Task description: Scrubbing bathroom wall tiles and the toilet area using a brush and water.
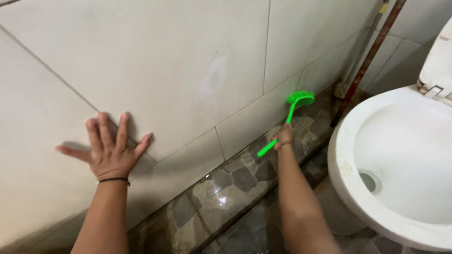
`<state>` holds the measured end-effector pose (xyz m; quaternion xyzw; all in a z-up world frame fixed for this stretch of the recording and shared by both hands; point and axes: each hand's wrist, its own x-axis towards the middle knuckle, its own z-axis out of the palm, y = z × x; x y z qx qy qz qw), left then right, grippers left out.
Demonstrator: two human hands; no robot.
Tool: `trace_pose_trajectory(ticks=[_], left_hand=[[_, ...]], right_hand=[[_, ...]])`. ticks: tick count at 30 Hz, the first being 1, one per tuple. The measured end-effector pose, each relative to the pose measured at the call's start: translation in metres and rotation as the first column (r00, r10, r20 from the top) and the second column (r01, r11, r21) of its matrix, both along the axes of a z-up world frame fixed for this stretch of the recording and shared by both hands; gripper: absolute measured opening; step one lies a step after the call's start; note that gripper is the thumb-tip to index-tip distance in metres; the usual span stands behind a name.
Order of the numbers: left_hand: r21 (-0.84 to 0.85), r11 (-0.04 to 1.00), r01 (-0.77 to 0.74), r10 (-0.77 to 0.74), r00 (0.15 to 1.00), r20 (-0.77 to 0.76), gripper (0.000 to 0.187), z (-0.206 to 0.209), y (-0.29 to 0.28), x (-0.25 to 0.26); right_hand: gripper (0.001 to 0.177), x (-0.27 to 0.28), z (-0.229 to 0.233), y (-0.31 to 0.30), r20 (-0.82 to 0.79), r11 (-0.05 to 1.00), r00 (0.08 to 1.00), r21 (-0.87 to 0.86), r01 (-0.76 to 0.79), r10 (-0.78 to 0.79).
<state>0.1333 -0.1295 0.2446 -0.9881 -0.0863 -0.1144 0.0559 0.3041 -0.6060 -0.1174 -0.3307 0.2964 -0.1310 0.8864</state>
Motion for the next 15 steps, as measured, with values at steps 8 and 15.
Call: trace_pose_trajectory(ticks=[8, 15], left_hand=[[0.497, 0.862, 0.098, -0.404, 0.724, 0.559, 0.093, -0.059, 0.046, 0.034], [0.516, 0.853, 0.081, -0.39, 0.755, 0.526, 0.092, -0.058, 0.043, 0.036]], right_hand=[[0.05, -0.113, 0.202, 0.129, 0.413, 0.567, 0.907, -0.769, 0.296, 0.087], [0.046, -0.079, 0.103, 0.081, 0.314, 0.459, 0.949, -0.84, 0.288, -0.019]])
